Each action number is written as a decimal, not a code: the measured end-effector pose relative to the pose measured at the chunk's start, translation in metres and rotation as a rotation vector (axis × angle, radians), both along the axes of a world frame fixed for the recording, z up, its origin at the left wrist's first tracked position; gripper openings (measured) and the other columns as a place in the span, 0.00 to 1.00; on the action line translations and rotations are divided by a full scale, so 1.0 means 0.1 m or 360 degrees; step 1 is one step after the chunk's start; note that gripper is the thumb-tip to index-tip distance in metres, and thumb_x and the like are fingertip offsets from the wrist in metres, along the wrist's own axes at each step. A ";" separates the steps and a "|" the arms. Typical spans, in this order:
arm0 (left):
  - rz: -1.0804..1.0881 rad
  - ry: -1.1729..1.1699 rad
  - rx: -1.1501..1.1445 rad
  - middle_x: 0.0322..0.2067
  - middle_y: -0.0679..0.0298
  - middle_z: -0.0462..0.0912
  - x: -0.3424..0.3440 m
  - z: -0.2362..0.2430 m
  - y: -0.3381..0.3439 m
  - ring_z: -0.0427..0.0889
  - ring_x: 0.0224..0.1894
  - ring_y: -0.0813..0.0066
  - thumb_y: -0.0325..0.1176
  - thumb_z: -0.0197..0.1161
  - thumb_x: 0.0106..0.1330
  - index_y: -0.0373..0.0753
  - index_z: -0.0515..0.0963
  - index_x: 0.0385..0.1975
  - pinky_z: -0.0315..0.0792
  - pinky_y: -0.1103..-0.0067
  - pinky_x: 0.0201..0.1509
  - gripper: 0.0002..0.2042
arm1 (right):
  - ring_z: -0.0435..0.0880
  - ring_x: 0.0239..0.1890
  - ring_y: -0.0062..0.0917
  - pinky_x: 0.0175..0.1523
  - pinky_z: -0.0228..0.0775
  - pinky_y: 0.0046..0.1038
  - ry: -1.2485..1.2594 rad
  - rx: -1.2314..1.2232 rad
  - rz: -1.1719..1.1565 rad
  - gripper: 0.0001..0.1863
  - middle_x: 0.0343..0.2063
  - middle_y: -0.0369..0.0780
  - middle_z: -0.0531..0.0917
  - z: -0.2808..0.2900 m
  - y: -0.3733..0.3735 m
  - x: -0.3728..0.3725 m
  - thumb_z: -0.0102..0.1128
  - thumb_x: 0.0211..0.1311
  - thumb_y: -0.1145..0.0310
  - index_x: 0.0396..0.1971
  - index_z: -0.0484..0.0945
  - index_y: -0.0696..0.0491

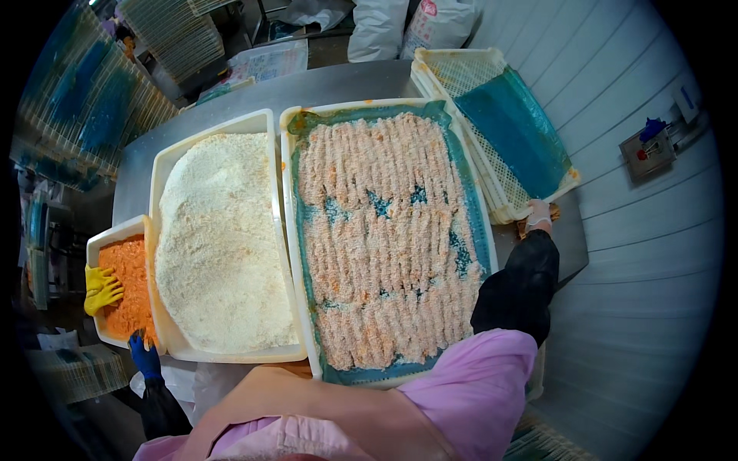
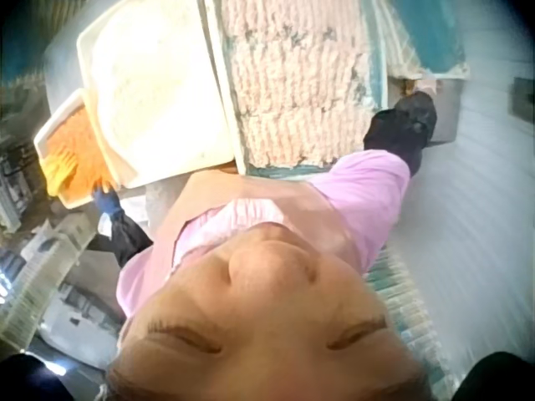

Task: The person repeatedly picks up orange fish fillets, coats them in white flour, and places them into a green tray. The process is repeated for multiple fillets in a continuous sequence.

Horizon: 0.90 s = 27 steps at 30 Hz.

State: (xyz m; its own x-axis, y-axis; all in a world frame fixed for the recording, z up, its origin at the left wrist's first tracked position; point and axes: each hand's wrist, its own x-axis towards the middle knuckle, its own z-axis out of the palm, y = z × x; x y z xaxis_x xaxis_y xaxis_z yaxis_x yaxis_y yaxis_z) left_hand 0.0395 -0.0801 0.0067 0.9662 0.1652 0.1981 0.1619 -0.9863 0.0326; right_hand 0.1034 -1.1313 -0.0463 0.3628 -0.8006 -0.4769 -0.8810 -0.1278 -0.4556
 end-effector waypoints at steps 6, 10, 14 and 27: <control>-0.0084 -0.0058 -0.0069 0.45 0.52 0.74 0.13 -0.08 0.15 0.71 0.49 0.54 0.24 0.59 0.54 0.37 0.75 0.45 0.65 0.67 0.53 0.17 | 0.62 0.39 0.27 0.44 0.45 0.26 -0.1002 -0.0005 -0.0714 0.33 0.48 0.41 0.62 1.12 0.95 0.23 0.50 0.49 0.72 0.58 0.53 0.54; -0.0258 -0.0185 -0.0270 0.44 0.52 0.74 0.65 -0.21 0.13 0.71 0.49 0.55 0.24 0.59 0.55 0.37 0.75 0.46 0.65 0.68 0.53 0.16 | 0.64 0.32 0.28 0.44 0.55 0.25 -0.1394 -0.0129 -0.0835 0.18 0.40 0.42 0.68 1.42 0.48 -0.10 0.52 0.49 0.70 0.42 0.67 0.56; -0.0411 -0.0392 -0.0367 0.45 0.53 0.75 1.06 -0.18 0.27 0.71 0.50 0.56 0.24 0.58 0.58 0.35 0.74 0.47 0.64 0.71 0.55 0.15 | 0.67 0.30 0.29 0.41 0.63 0.28 -0.1620 -0.0392 -0.0178 0.10 0.33 0.40 0.70 1.59 1.10 -0.74 0.53 0.48 0.72 0.31 0.67 0.56; -0.0926 -0.0745 -0.0903 0.46 0.55 0.77 2.09 0.15 0.21 0.73 0.50 0.60 0.24 0.59 0.59 0.35 0.75 0.48 0.64 0.73 0.56 0.15 | 0.70 0.46 0.27 0.53 0.66 0.32 -0.2386 0.0115 -0.0833 0.21 0.42 0.35 0.69 1.45 5.17 -1.78 0.44 0.51 0.75 0.49 0.65 0.52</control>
State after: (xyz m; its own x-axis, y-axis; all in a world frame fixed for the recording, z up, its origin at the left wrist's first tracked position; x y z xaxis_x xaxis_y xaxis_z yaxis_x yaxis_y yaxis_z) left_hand 0.2490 -0.0591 0.0221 0.7696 -0.1280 0.6255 -0.5032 -0.7247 0.4708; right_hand -0.0744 -0.6143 0.0983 0.2225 -0.9749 0.0032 0.4146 0.0916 -0.9054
